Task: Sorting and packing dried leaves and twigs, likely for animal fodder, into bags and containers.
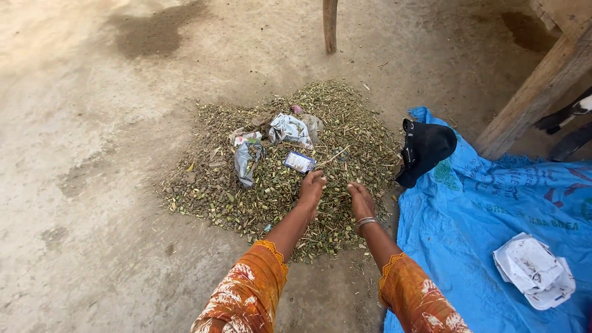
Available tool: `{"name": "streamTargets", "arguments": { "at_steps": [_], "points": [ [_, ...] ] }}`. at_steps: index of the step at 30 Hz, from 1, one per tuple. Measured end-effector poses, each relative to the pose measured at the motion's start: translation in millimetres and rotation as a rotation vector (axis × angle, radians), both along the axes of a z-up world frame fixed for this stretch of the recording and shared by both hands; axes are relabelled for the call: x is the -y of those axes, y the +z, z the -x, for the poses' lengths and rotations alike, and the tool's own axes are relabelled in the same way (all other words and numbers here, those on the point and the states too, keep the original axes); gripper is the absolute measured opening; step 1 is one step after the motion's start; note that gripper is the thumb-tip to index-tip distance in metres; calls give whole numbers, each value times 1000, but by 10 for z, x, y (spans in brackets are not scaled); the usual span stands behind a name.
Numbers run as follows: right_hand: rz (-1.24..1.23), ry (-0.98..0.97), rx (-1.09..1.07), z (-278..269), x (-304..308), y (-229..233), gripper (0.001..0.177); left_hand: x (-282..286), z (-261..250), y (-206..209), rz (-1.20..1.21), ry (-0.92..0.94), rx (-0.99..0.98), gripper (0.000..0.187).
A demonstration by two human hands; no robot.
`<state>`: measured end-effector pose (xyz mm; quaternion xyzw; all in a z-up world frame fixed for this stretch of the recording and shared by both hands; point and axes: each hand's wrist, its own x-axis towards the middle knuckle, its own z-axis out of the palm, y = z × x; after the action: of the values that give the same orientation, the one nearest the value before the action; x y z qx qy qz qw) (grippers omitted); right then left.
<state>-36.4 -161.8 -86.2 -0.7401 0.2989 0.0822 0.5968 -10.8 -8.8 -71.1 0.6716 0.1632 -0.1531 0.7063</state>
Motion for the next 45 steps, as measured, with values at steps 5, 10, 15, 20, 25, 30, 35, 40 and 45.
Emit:
{"name": "streamTargets", "arguments": {
  "at_steps": [5,10,15,20,25,30,35,40,45],
  "points": [
    [92,6,77,-140,92,-112,40,-128,40,-49,-13,59,24,49],
    [312,-37,59,-263,248,-269,51,-28,23,-100,-90,33,24,49],
    [280,-76,40,-265,268,-304,59,204,-15,-184,-324,0,-86,58],
    [207,-119,-27,-367,224,-578,57,323,3,3,-328,-18,-173,59],
    [365,-68,26,-391,24,-720,46,340,-42,-135,-290,-8,-193,54],
    [-1,-170,8,-368,-136,-611,38,406,-7,-92,29,44,-316,46],
    [-164,-184,35,-279,-160,-461,32,400,-61,-323,165,51,-305,44],
    [-521,-249,-17,-205,-210,-394,34,316,-70,-306,211,125,-438,43],
    [-716,-353,82,-178,-323,-461,36,416,-190,-1021,612,386,-372,39]
  ]
}}
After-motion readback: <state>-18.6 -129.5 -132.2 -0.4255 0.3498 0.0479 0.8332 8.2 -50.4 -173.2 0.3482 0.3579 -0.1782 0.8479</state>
